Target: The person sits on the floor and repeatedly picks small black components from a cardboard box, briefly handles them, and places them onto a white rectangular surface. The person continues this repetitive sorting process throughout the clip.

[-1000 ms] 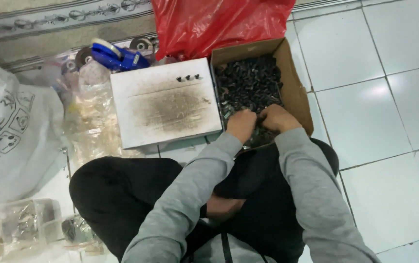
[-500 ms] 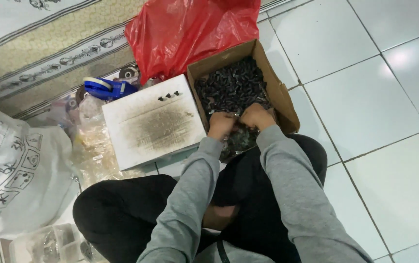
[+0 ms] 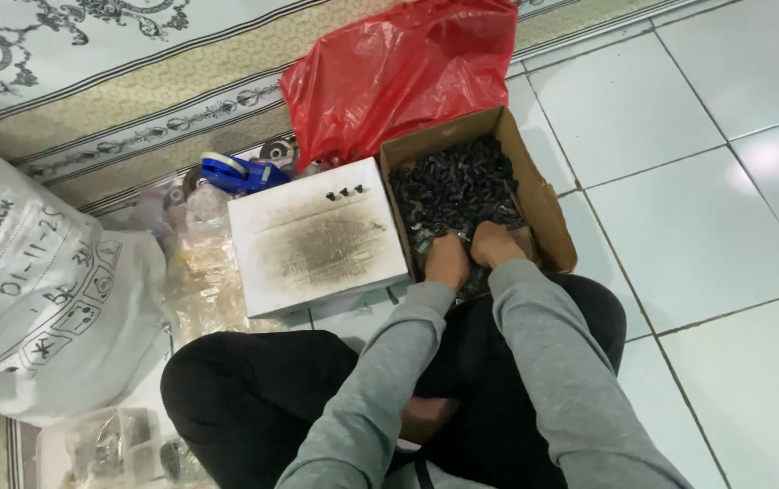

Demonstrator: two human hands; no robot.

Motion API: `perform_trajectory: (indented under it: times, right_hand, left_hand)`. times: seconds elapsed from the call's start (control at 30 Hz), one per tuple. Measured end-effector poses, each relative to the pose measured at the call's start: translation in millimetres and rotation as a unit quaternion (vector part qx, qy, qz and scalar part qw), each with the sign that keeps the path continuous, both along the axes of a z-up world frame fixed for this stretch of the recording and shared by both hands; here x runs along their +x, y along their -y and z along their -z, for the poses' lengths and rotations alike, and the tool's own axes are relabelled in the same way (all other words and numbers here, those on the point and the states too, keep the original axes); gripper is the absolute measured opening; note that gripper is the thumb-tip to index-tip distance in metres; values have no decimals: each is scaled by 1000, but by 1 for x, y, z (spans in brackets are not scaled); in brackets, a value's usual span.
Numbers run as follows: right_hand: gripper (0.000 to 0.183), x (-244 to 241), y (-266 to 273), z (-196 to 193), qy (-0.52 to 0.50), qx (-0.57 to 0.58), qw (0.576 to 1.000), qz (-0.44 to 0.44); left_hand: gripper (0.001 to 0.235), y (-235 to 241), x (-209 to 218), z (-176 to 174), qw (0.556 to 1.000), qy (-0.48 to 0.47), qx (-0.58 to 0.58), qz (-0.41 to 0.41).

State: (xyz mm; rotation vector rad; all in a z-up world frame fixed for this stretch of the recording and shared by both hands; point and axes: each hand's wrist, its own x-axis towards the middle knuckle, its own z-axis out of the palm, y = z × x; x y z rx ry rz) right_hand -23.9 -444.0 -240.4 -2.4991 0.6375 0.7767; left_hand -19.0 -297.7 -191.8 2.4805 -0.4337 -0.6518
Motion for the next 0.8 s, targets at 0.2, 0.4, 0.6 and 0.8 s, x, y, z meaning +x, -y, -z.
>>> perform_trajectory:
  times: [0.2, 0.4, 0.6, 0.8]
  right_hand:
    - [27, -19, -34, -154, 185, 193, 960, 87]
    - [13, -29, -111, -225, 319, 413, 842, 137]
    - [8, -15, -217, -233, 440, 450, 774, 57]
    - [8, 1, -276, -263, 492, 398, 774, 12]
  left_hand:
    - [24, -60, 26, -91, 968, -52, -242, -34]
    - [26, -189, 46, -163, 840, -210, -472, -164]
    - [28, -263, 28, -187, 751, -220, -586, -210]
    - [26, -294, 34, -177, 715, -173, -639, -225]
